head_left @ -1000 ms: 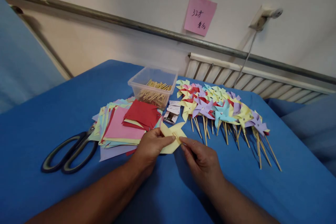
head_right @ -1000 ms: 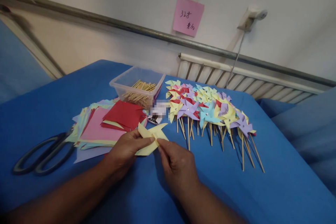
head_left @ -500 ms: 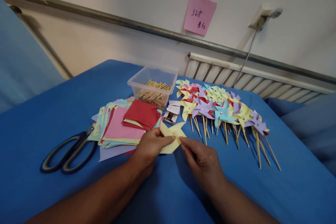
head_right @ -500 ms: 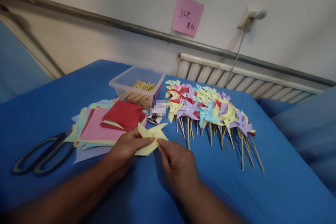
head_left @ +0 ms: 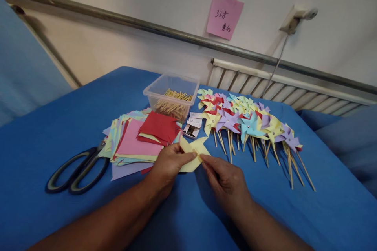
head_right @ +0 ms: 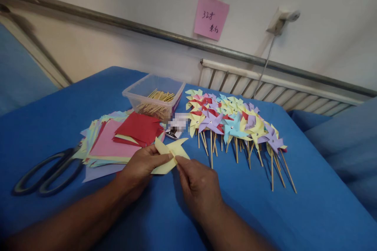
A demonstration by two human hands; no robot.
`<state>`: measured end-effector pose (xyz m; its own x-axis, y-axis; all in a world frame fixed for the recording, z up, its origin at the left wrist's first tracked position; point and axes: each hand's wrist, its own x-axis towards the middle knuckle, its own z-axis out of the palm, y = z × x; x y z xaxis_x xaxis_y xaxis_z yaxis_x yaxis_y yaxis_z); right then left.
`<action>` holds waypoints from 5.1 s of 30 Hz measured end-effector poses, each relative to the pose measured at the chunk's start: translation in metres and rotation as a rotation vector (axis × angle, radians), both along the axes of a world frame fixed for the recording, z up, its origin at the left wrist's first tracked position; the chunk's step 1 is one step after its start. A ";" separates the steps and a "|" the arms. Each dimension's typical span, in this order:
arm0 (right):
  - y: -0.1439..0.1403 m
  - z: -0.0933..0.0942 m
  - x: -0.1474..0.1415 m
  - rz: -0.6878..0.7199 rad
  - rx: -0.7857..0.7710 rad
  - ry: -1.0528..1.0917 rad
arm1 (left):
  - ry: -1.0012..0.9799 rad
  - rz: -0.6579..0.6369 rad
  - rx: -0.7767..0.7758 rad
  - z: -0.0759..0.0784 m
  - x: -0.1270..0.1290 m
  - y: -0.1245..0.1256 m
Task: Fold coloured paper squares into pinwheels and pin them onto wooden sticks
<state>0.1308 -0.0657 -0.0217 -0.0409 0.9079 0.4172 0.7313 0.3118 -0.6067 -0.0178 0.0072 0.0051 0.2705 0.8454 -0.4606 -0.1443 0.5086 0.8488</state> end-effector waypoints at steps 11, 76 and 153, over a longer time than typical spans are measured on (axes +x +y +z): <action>0.001 0.001 -0.001 0.004 0.008 0.019 | 0.003 -0.008 -0.004 -0.001 -0.001 0.000; 0.005 0.000 -0.004 0.005 -0.403 0.588 | 0.071 -0.042 0.052 -0.007 -0.003 0.002; 0.002 0.003 0.010 0.087 -0.042 0.083 | 0.058 -0.056 -0.001 -0.007 -0.002 0.002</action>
